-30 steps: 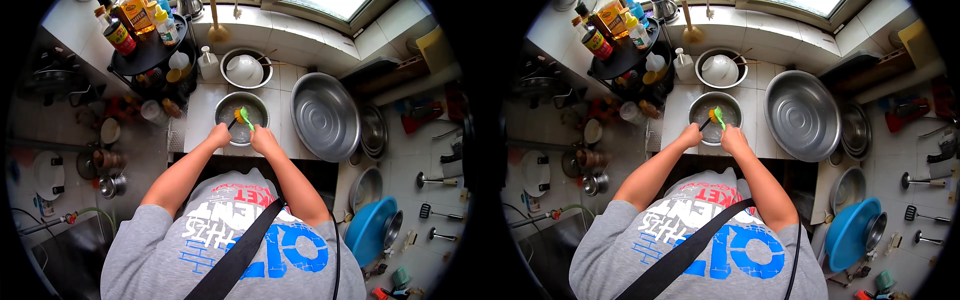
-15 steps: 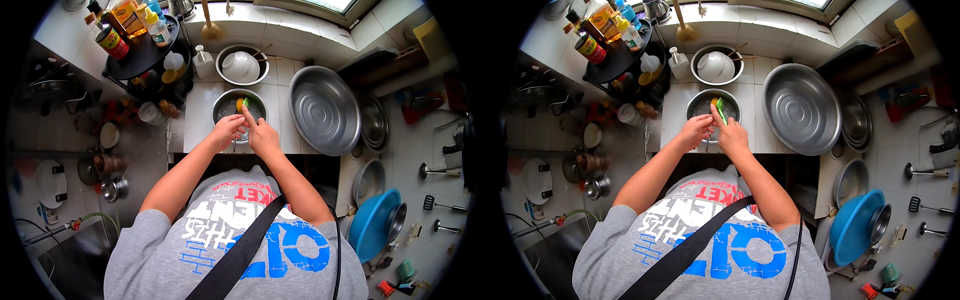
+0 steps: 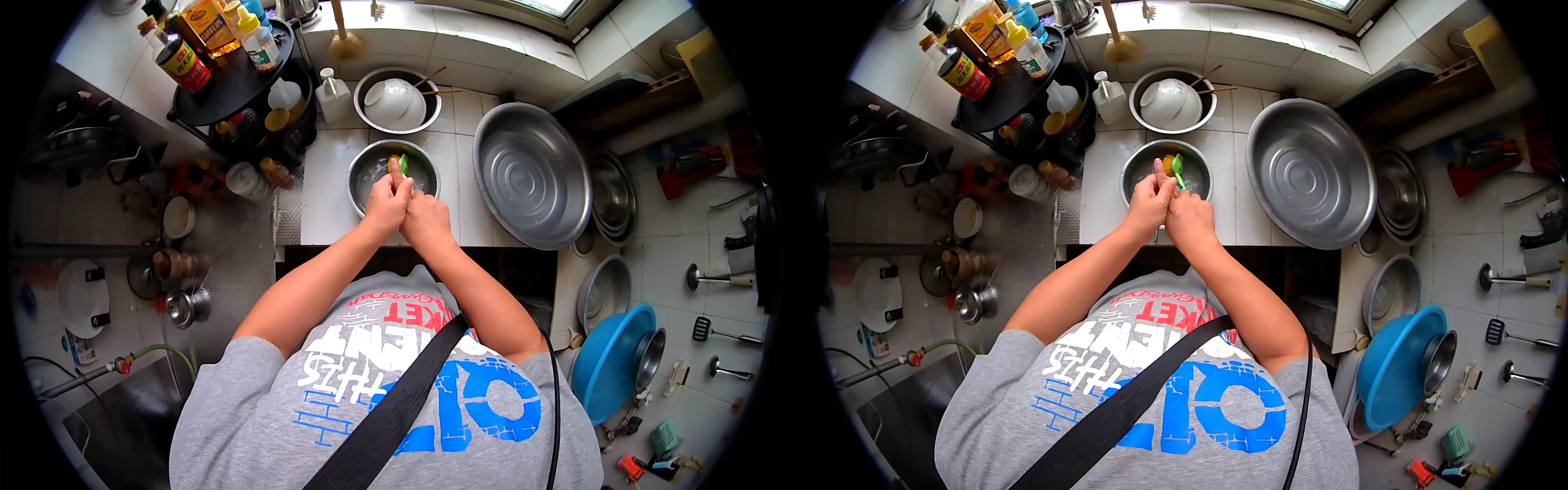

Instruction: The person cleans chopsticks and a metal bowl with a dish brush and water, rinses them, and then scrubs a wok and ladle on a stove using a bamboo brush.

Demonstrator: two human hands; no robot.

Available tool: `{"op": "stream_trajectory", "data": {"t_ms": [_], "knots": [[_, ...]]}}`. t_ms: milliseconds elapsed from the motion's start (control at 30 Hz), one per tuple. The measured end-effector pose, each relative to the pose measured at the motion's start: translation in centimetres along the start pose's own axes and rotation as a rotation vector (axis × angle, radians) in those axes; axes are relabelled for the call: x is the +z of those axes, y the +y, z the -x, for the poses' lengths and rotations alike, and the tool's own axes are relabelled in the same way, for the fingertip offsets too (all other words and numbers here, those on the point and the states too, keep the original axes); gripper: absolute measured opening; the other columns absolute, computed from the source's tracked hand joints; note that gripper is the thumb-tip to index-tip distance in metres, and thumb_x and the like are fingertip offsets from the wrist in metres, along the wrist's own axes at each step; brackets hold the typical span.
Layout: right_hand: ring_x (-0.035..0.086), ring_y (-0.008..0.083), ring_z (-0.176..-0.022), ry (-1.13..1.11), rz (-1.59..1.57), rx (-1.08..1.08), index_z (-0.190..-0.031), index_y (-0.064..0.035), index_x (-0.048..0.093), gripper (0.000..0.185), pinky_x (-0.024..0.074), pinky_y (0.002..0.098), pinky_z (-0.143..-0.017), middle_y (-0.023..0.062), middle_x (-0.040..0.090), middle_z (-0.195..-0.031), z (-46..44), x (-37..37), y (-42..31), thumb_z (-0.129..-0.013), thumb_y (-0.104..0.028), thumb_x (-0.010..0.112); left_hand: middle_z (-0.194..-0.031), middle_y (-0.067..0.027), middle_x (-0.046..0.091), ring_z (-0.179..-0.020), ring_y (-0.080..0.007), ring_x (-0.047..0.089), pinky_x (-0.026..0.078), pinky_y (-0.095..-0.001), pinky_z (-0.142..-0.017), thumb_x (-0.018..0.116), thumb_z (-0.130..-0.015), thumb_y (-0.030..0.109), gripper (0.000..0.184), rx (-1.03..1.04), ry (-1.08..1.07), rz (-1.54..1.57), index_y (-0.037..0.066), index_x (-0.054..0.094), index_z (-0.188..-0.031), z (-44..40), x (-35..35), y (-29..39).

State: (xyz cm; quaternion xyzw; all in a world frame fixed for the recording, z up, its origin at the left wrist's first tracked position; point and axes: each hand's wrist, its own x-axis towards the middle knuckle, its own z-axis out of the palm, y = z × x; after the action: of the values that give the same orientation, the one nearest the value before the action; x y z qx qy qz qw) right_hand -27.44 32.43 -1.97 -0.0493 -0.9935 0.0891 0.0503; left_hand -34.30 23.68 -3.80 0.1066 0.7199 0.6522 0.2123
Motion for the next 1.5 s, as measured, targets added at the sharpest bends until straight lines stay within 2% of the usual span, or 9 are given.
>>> {"op": "stream_trajectory", "data": {"t_ms": [333, 467, 600, 933, 967, 1100, 1233, 1433, 1500], "knots": [[0.063, 0.0330, -0.083, 0.045, -0.292, -0.005, -0.106, -0.0028, 0.060, 0.029, 0.0526, 0.0457, -0.066, 0.0148, 0.062, -0.091, -0.1, 0.1, -0.1, -0.081, -0.017, 0.063, -0.064, -0.0025, 0.054, -0.055, -0.0120, 0.052, 0.043, -0.0261, -0.056, 0.041, -0.104, 0.041, 0.049, -0.340, 0.034, 0.399, 0.004, 0.057, -0.076, -0.5, -1.6, 1.1], [0.058, 0.0332, -0.093, 0.111, -0.155, 0.099, -0.105, -0.0038, 0.060, 0.031, 0.0476, 0.0472, -0.077, 0.0148, 0.059, -0.098, 0.8, 3.0, 3.1, -0.078, -0.018, 0.069, -0.083, -0.0117, 0.064, -0.080, -0.0257, 0.064, 0.050, -0.0376, -0.074, 0.059, -0.094, 0.034, 0.031, 0.246, 0.179, -0.843, 0.004, 0.064, -0.091, -2.1, -3.4, -6.5], [0.057, 0.0344, -0.092, 0.017, -0.091, 0.086, -0.104, -0.0041, 0.060, 0.032, 0.0446, 0.0460, -0.080, 0.0169, 0.059, -0.098, 1.5, 4.9, 4.6, -0.077, -0.018, 0.070, -0.104, -0.0173, 0.063, -0.099, -0.0326, 0.061, 0.041, -0.0425, -0.094, 0.069, -0.082, 0.025, 0.033, 0.024, -0.127, -1.313, 0.001, 0.063, -0.104, -0.2, -2.5, -3.1], [0.061, 0.0452, -0.100, -0.267, -0.626, 0.411, -0.109, 0.0048, 0.063, 0.029, 0.0471, 0.0491, -0.091, 0.0299, 0.065, -0.101, 1.4, 2.3, 4.8, -0.085, -0.011, 0.061, -0.109, -0.0321, 0.063, -0.104, -0.0428, 0.063, 0.050, -0.0476, -0.092, 0.062, -0.084, 0.011, 0.026, -0.218, -0.261, -0.954, -0.006, 0.066, -0.103, -4.6, -3.4, -6.4], [0.061, 0.0448, -0.100, -0.220, -0.587, 0.369, -0.110, 0.0049, 0.064, 0.030, 0.0473, 0.0490, -0.091, 0.0302, 0.065, -0.101, 1.5, 1.7, 4.1, -0.085, -0.011, 0.061, -0.093, -0.0273, 0.068, -0.081, -0.0393, 0.069, 0.055, -0.0465, -0.071, 0.058, -0.091, 0.022, 0.030, -0.124, -0.249, -0.917, -0.006, 0.065, -0.098, -5.1, -3.5, -8.8], [0.061, 0.0461, -0.097, -0.090, -0.511, 0.367, -0.110, 0.0060, 0.061, 0.028, 0.0476, 0.0507, -0.088, 0.0312, 0.064, -0.098, 1.8, 3.2, 3.7, -0.086, -0.008, 0.059, -0.063, -0.0096, 0.049, -0.045, -0.0183, 0.044, 0.033, -0.0359, -0.040, 0.041, -0.101, 0.035, 0.047, -0.637, -0.341, -0.300, -0.003, 0.056, -0.078, -4.5, -4.0, -4.5], [0.061, 0.0487, -0.094, -0.085, -0.489, 0.400, -0.108, 0.0042, 0.060, 0.024, 0.0476, 0.0531, -0.084, 0.0324, 0.062, -0.097, 1.7, 2.9, 4.3, -0.088, -0.008, 0.058, -0.058, -0.0082, 0.046, -0.046, -0.0178, 0.045, 0.033, -0.0327, -0.039, 0.045, -0.094, 0.014, 0.029, -0.804, -0.310, -0.194, -0.003, 0.051, -0.070, -5.2, -5.8, -5.9], [0.062, 0.0439, -0.099, -0.155, -0.551, 0.360, -0.116, 0.0000, 0.062, 0.030, 0.0480, 0.0490, -0.088, 0.0272, 0.066, -0.102, 0.4, 2.1, 2.7, -0.092, -0.016, 0.054, -0.059, -0.0063, 0.053, -0.049, -0.0167, 0.051, 0.039, -0.0333, -0.042, 0.055, -0.089, 0.006, 0.017, -0.501, -0.329, -0.430, -0.004, 0.059, -0.076, -4.2, -5.4, -5.5], [0.062, 0.0434, -0.101, -0.145, -0.573, 0.445, -0.117, 0.0003, 0.062, 0.030, 0.0478, 0.0484, -0.090, 0.0274, 0.065, -0.104, -0.8, 2.0, 3.2, -0.092, -0.016, 0.054, -0.074, -0.0168, 0.063, -0.063, -0.0262, 0.063, 0.049, -0.0384, -0.056, 0.059, -0.087, 0.010, 0.017, -0.433, -0.331, -0.509, -0.006, 0.065, -0.088, -3.8, -5.4, -5.4]]}}
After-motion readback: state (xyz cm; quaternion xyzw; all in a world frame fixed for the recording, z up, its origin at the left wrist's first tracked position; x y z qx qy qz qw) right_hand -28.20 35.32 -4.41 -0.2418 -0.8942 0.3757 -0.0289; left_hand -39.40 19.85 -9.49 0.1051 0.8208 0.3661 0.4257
